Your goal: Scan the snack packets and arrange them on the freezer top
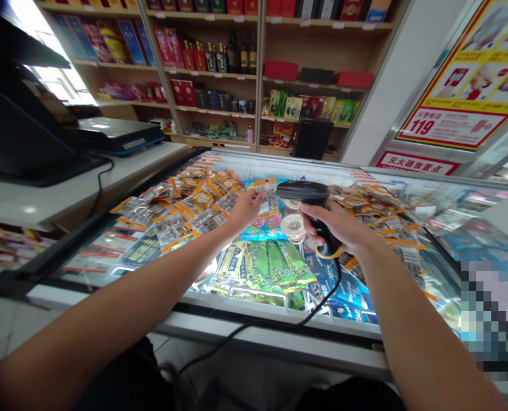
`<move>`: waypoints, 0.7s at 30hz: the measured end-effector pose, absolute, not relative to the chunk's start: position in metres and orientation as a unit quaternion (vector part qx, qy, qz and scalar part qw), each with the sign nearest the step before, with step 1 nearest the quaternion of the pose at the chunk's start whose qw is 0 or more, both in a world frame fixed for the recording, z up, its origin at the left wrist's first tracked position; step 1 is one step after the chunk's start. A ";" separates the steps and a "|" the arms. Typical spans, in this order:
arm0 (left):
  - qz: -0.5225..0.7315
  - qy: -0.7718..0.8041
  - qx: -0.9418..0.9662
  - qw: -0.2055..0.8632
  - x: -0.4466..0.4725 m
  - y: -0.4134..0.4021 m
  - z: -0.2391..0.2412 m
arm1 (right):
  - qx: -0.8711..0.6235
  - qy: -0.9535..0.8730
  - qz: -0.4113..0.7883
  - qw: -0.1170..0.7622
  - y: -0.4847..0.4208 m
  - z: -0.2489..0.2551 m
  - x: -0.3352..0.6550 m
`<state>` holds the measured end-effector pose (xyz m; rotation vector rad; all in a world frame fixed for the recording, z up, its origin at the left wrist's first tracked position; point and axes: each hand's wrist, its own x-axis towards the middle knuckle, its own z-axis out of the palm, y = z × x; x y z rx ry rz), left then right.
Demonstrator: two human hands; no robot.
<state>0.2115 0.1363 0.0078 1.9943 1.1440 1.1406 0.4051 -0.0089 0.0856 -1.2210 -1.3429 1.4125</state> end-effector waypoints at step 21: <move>0.113 0.587 0.799 -0.063 0.139 0.153 0.062 | -0.430 -0.327 0.497 0.679 -0.015 0.120 0.458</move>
